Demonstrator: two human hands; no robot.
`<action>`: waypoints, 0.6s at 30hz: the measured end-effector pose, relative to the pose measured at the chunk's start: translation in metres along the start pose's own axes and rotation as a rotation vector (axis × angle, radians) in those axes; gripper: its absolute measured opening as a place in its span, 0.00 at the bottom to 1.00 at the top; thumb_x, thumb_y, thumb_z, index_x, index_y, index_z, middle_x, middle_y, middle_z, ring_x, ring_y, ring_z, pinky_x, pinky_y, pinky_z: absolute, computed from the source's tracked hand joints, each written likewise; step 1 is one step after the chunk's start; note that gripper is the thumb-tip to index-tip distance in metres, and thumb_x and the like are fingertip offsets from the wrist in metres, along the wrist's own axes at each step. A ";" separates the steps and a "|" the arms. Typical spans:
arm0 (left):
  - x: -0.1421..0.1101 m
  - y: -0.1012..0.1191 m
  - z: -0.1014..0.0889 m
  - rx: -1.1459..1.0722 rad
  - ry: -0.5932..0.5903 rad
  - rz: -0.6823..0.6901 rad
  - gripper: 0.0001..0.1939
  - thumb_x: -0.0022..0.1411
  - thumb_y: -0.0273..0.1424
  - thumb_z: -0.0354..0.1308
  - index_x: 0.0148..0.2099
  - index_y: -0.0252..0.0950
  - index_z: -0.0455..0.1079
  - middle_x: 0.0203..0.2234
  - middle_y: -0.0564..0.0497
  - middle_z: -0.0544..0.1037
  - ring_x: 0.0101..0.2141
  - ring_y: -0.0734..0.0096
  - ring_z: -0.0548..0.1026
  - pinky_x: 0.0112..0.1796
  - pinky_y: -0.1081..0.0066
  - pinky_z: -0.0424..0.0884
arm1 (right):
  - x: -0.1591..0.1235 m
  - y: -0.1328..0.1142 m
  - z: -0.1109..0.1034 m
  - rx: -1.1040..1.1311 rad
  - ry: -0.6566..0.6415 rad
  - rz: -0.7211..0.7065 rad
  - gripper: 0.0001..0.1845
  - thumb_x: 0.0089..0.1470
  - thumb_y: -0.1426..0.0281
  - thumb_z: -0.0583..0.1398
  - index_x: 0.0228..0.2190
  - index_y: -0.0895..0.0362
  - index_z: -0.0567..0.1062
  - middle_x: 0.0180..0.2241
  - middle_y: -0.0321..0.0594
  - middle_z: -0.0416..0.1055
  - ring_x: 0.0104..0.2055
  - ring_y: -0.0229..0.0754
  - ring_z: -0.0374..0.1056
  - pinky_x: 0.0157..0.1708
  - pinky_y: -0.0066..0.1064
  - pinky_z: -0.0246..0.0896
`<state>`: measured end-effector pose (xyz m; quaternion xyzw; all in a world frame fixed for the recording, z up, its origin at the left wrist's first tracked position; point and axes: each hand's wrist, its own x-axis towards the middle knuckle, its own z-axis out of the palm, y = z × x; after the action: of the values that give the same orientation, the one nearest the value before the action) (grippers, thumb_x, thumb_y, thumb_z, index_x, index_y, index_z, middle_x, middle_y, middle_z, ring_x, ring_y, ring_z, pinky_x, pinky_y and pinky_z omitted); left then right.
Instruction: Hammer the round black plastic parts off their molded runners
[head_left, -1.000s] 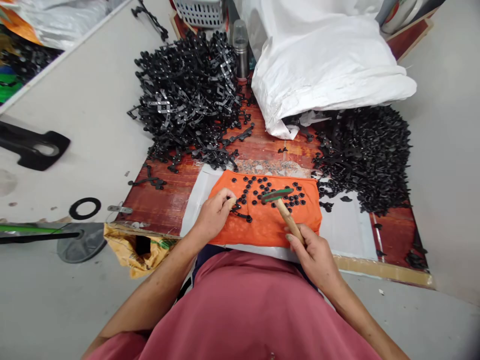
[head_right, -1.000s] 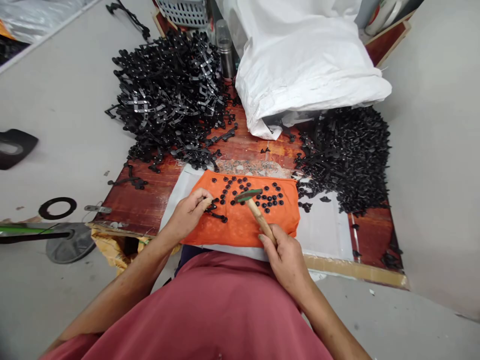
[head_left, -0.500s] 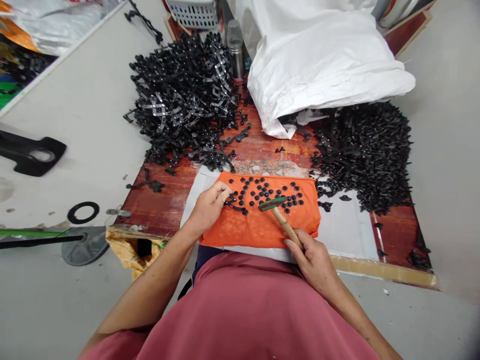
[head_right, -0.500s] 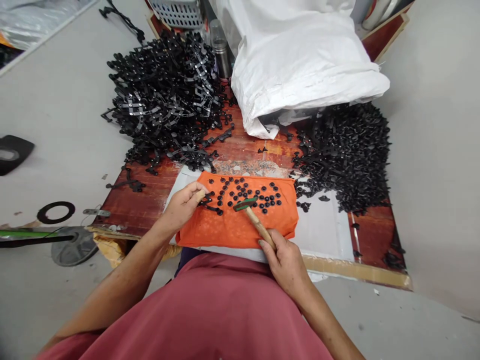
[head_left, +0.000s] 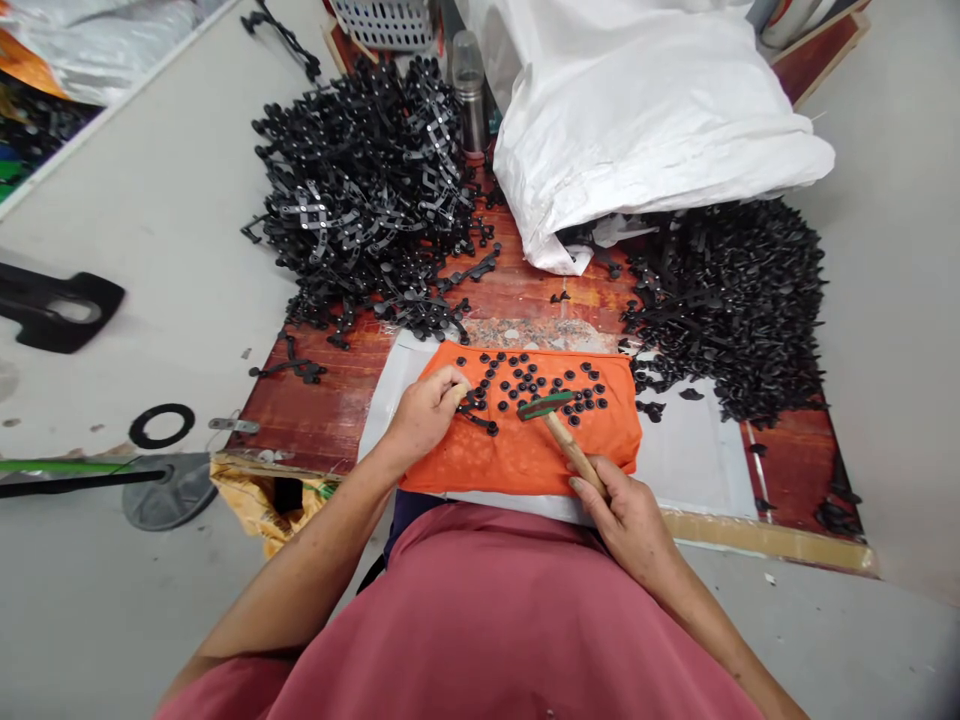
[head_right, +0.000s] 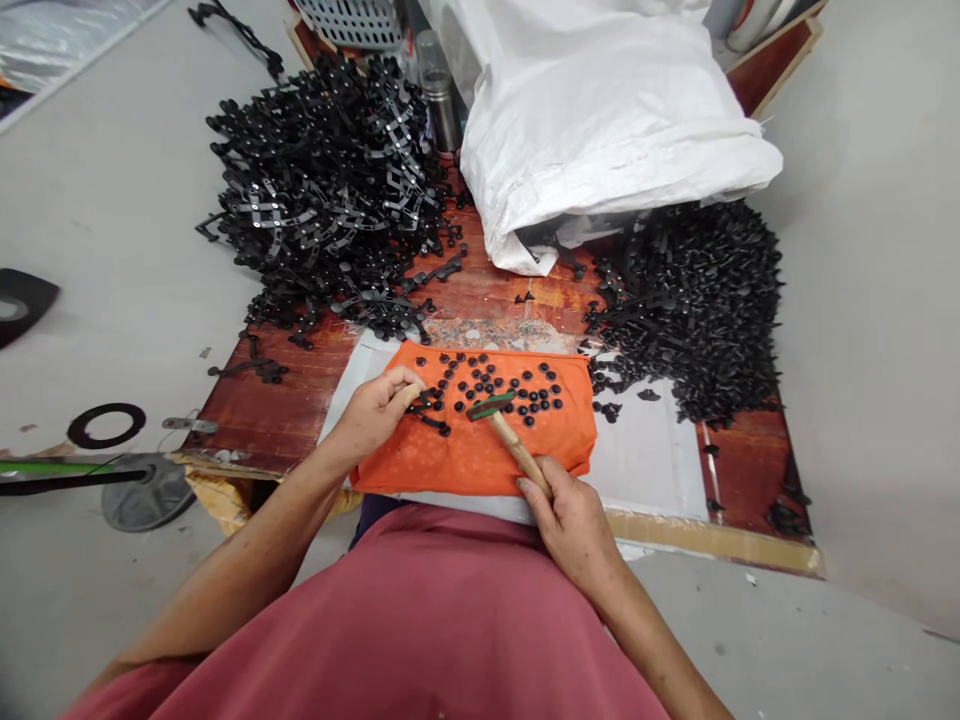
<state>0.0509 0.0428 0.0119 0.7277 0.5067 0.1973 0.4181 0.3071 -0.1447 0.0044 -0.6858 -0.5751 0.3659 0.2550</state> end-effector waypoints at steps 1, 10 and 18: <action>0.000 0.001 0.000 -0.002 0.004 -0.005 0.11 0.66 0.37 0.49 0.34 0.38 0.67 0.25 0.56 0.68 0.29 0.71 0.67 0.35 0.70 0.61 | 0.000 -0.001 -0.001 -0.006 -0.009 -0.003 0.15 0.69 0.58 0.53 0.39 0.54 0.74 0.24 0.32 0.69 0.25 0.40 0.68 0.28 0.29 0.60; -0.003 0.018 0.001 0.112 0.065 -0.006 0.09 0.66 0.34 0.51 0.35 0.39 0.69 0.24 0.56 0.72 0.27 0.71 0.68 0.33 0.71 0.61 | 0.022 -0.034 -0.023 -0.255 -0.010 -0.140 0.28 0.70 0.65 0.50 0.69 0.51 0.62 0.46 0.47 0.81 0.41 0.49 0.79 0.40 0.37 0.72; 0.000 0.007 0.000 0.058 0.017 -0.026 0.07 0.65 0.33 0.50 0.35 0.38 0.67 0.22 0.57 0.67 0.27 0.71 0.65 0.31 0.71 0.58 | 0.052 -0.055 -0.021 -0.404 0.039 -0.304 0.30 0.70 0.66 0.50 0.71 0.48 0.57 0.36 0.42 0.79 0.32 0.44 0.74 0.33 0.32 0.68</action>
<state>0.0552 0.0423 0.0180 0.7311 0.5252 0.1832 0.3952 0.2939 -0.0814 0.0486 -0.6355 -0.7279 0.1879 0.1760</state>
